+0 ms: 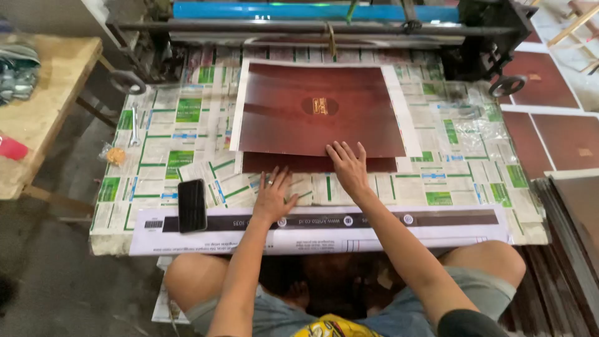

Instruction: Feeding and aligning printed sheets into a mechanical rolling press for processing.

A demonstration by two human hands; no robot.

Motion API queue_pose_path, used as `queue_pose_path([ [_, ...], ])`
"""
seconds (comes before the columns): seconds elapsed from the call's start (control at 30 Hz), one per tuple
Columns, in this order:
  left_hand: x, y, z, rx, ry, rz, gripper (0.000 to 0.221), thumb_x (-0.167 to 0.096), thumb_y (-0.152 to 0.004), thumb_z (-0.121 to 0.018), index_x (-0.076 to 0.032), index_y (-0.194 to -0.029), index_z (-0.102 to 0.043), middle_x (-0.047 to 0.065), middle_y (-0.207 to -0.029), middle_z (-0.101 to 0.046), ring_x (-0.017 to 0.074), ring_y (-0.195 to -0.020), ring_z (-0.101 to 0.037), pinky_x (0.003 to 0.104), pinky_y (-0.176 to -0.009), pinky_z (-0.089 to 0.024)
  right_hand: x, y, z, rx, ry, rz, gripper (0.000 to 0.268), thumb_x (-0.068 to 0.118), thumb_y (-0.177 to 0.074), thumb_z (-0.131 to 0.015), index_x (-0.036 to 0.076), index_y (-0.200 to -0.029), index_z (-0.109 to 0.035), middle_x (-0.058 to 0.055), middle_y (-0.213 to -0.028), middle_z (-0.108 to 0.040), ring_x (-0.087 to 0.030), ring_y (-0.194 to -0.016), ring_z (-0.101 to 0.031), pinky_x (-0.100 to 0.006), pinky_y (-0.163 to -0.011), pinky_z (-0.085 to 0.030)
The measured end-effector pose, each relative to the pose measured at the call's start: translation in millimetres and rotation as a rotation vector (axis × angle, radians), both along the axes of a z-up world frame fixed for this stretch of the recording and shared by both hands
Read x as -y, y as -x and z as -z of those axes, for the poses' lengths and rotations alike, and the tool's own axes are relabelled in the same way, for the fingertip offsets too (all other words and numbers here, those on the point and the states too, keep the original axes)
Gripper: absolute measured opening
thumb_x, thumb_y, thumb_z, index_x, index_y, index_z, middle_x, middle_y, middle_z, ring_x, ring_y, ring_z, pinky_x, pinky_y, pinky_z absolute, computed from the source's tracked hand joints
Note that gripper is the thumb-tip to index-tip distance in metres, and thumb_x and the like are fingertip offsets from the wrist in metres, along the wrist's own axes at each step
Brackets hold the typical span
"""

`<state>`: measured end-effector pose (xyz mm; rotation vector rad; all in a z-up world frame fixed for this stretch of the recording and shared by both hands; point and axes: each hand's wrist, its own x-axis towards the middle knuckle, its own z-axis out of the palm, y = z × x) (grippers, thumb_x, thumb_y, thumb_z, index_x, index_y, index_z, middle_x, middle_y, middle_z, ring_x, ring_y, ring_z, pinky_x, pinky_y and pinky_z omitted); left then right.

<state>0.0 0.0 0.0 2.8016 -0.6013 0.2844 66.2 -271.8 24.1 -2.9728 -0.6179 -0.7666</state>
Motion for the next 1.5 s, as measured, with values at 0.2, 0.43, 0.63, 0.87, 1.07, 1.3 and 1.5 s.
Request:
queue_pose_path([
  [0.2,-0.1,-1.8,-2.6,0.016,0.023,-0.008,0.073,-0.056,-0.096,-0.052,-0.011,-0.153,-0.044,0.008,-0.161,-0.037,0.0283,-0.152,-0.029,0.057,-0.125,-0.015,-7.6,26.1,12.6,-0.234,0.049,0.2,0.066,0.047,-0.097,-0.053,0.035,-0.159,-0.034,-0.011,-0.166,-0.03,-0.039,-0.153,-0.023,-0.077,-0.115,-0.004],
  [0.43,-0.2,4.1,-5.3,0.006,0.03,-0.022,0.072,-0.054,-0.094,-0.056,-0.013,-0.152,-0.045,0.006,-0.16,-0.039,0.0259,-0.15,-0.03,0.056,-0.125,-0.016,2.4,4.1,5.6,-0.503,-0.022,0.24,0.078,0.077,-0.094,-0.033,0.04,-0.162,-0.021,-0.011,-0.171,-0.011,-0.046,-0.155,-0.006,-0.079,-0.113,0.004],
  [0.63,-0.2,3.2,-10.2,-0.014,0.048,-0.038,0.072,-0.053,-0.092,-0.058,-0.015,-0.152,-0.046,0.005,-0.16,-0.039,0.0251,-0.15,-0.031,0.055,-0.125,-0.017,5.9,-35.9,7.6,-0.481,-0.009,0.204,0.083,0.08,-0.093,-0.03,0.04,-0.164,-0.015,-0.012,-0.172,-0.008,-0.048,-0.155,-0.003,-0.079,-0.113,0.004],
  [0.87,-2.1,-1.0,-15.7,-0.03,0.085,-0.029,0.074,-0.051,-0.089,-0.062,-0.012,-0.15,-0.047,0.006,-0.157,-0.04,0.0272,-0.148,-0.031,0.055,-0.123,-0.017,5.0,-87.3,15.8,-0.482,-0.008,0.211,0.089,0.085,-0.088,-0.031,0.041,-0.163,-0.012,-0.01,-0.172,-0.005,-0.047,-0.154,-0.002,-0.08,-0.112,0.003],
  [1.07,1.1,0.8,-19.5,0.038,0.104,0.015,0.069,-0.048,-0.091,-0.063,-0.014,-0.149,-0.049,0.005,-0.159,-0.042,0.0253,-0.149,-0.034,0.055,-0.124,-0.019,8.8,-93.7,13.3,-0.441,-0.037,0.22,0.089,0.086,-0.09,-0.03,0.04,-0.164,-0.014,-0.012,-0.173,-0.005,-0.048,-0.155,-0.002,-0.081,-0.113,0.003],
  [1.3,2.2,3.3,-12.9,-0.016,0.058,-0.025,0.069,-0.05,-0.09,-0.062,-0.018,-0.149,-0.046,0.004,-0.157,-0.041,0.0244,-0.149,-0.032,0.054,-0.125,-0.018,7.2,-123.8,7.6,-0.454,-0.006,0.216,0.09,0.086,-0.09,-0.03,0.039,-0.165,-0.012,-0.011,-0.173,-0.004,-0.046,-0.156,-0.002,-0.08,-0.114,0.001],
  [1.5,2.6,-4.3,-11.3,-0.016,0.045,-0.047,0.07,-0.053,-0.09,-0.061,-0.019,-0.149,-0.045,0.003,-0.157,-0.04,0.0235,-0.149,-0.031,0.054,-0.124,-0.017,0.5,-142.1,6.9,-0.498,-0.011,0.23,0.092,0.085,-0.089,-0.03,0.037,-0.165,-0.008,-0.011,-0.172,0.0,-0.044,-0.156,0.001,-0.079,-0.114,0.002],
])
